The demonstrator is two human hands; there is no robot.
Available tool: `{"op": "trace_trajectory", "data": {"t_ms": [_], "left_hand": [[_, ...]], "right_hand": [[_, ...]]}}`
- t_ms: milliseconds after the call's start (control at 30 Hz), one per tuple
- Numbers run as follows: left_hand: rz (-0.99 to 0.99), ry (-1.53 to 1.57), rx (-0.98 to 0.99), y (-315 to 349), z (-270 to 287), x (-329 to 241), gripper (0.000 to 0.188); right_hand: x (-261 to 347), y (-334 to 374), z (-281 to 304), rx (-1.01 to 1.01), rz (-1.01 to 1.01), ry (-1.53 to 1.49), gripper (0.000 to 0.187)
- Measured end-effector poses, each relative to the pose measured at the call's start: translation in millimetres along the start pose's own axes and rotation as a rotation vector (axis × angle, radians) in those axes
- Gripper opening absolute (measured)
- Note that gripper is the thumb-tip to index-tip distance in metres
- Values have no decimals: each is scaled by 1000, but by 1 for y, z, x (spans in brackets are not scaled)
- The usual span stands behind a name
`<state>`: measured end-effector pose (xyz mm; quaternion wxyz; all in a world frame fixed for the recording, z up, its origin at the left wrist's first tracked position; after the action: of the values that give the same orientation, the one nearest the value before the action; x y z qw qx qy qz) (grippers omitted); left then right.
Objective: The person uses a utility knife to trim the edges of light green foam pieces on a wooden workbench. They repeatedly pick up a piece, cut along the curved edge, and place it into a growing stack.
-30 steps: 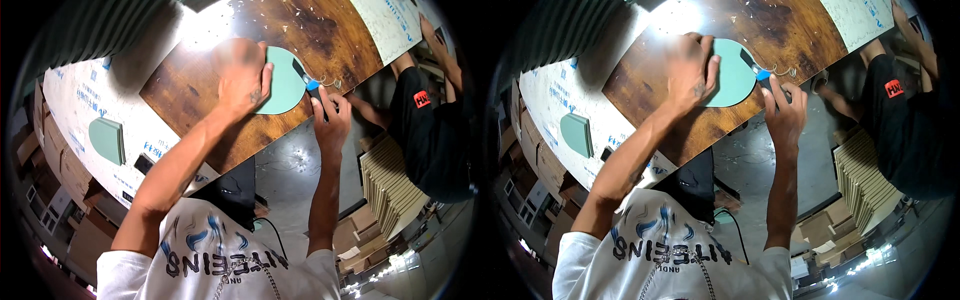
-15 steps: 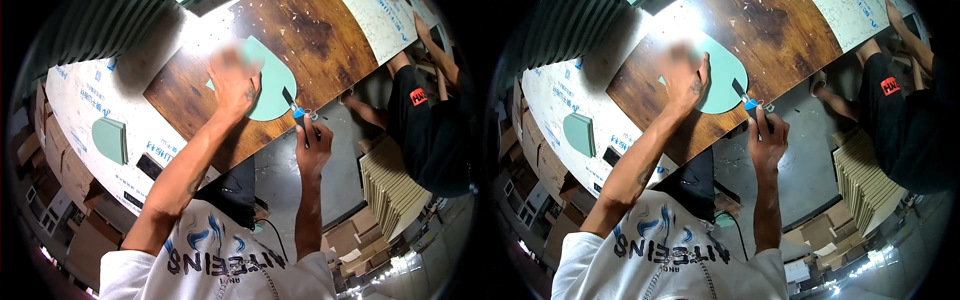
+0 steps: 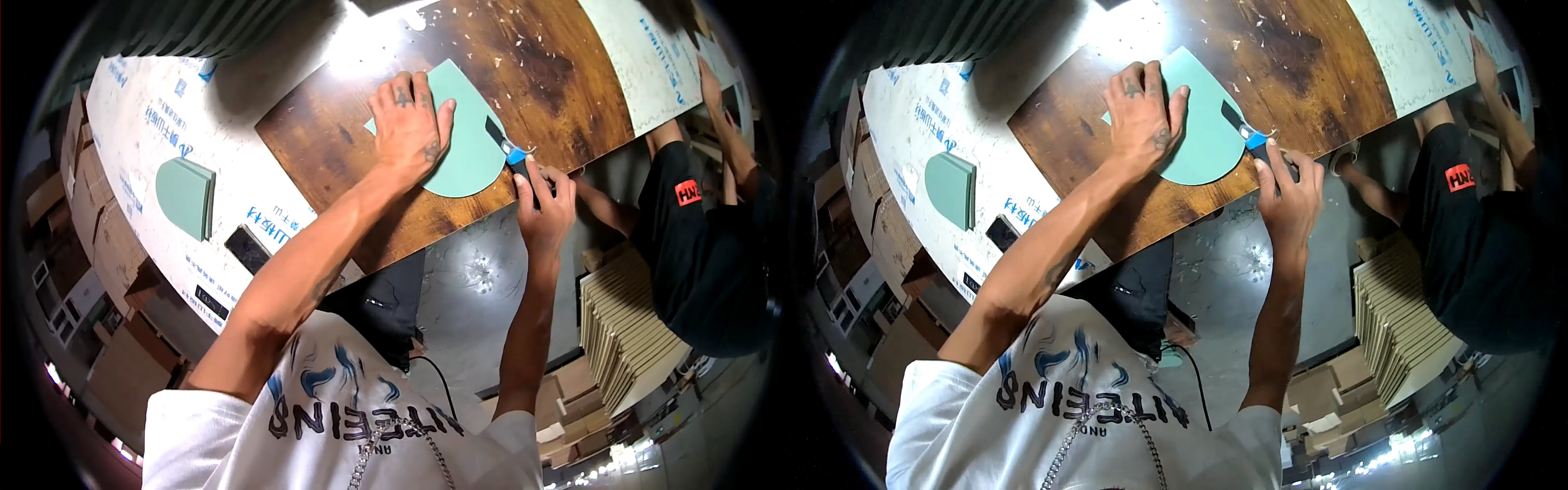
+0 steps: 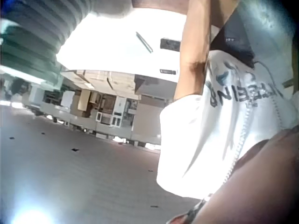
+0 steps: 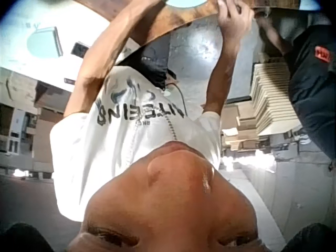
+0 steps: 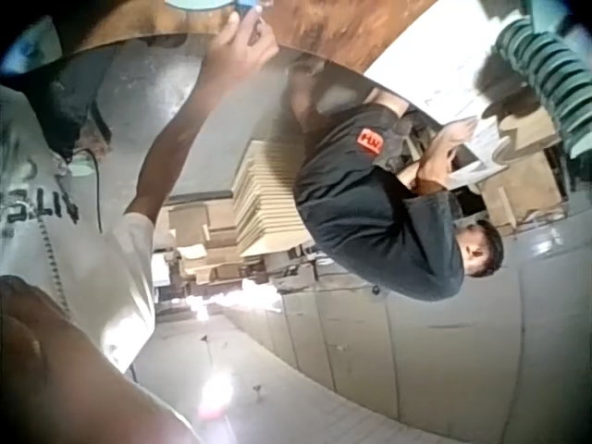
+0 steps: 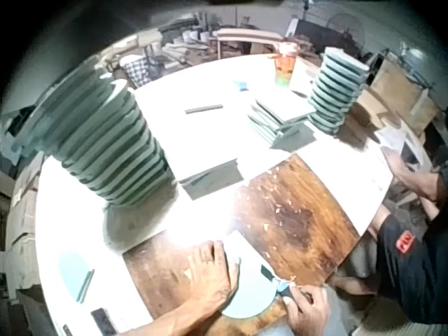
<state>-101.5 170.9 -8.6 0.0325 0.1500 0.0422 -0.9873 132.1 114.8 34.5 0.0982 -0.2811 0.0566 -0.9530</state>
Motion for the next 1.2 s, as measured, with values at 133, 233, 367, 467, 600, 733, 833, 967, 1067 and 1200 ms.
{"op": "trace_trajectory", "data": {"t_ms": [133, 233, 367, 467, 600, 733, 833, 967, 1067, 1200], "left_hand": [[-357, 142, 141, -24, -2, -13, 51], [-290, -14, -10, -18, 22, -17, 44], [4, -26, -116, 10, 10, -3, 39], [-56, 18, -98, 4, 11, -1, 35], [-72, 45, -72, 8, 11, -3, 36], [-73, 27, -67, 5, 9, -2, 36], [-81, 31, -72, 7, 7, -2, 37], [-77, 53, -87, 7, 7, -1, 38], [-96, 48, -102, 8, 10, -3, 37], [-154, 82, -94, 10, 12, -12, 36]], "right_hand": [[11, 40, -4, 12, -2, 27, 36], [28, 78, -7, -77, -51, 62, 33], [25, 79, -1, -134, -63, 30, 32], [21, 70, -2, -80, -35, 41, 32], [13, 55, -2, -30, -32, 7, 31], [9, 30, -4, -16, -23, -11, 33], [13, 1, -6, -11, 5, 3, 34], [19, -48, -16, 9, 112, 20, 32], [22, -77, -24, -8, 149, 22, 30], [7, -110, -14, -134, 121, 50, 30]]}}
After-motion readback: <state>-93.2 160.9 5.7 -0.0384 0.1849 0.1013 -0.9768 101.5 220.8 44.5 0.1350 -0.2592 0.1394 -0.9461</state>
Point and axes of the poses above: each hand's wrist, its own y-axis away from the middle knuckle, its own z-axis out of the back of the hand, x = y × z, the point moved 10 cm from there along -y, towards the middle knuckle, and after that the axes turned 8 degrees about -y, right-handed, at the moved point
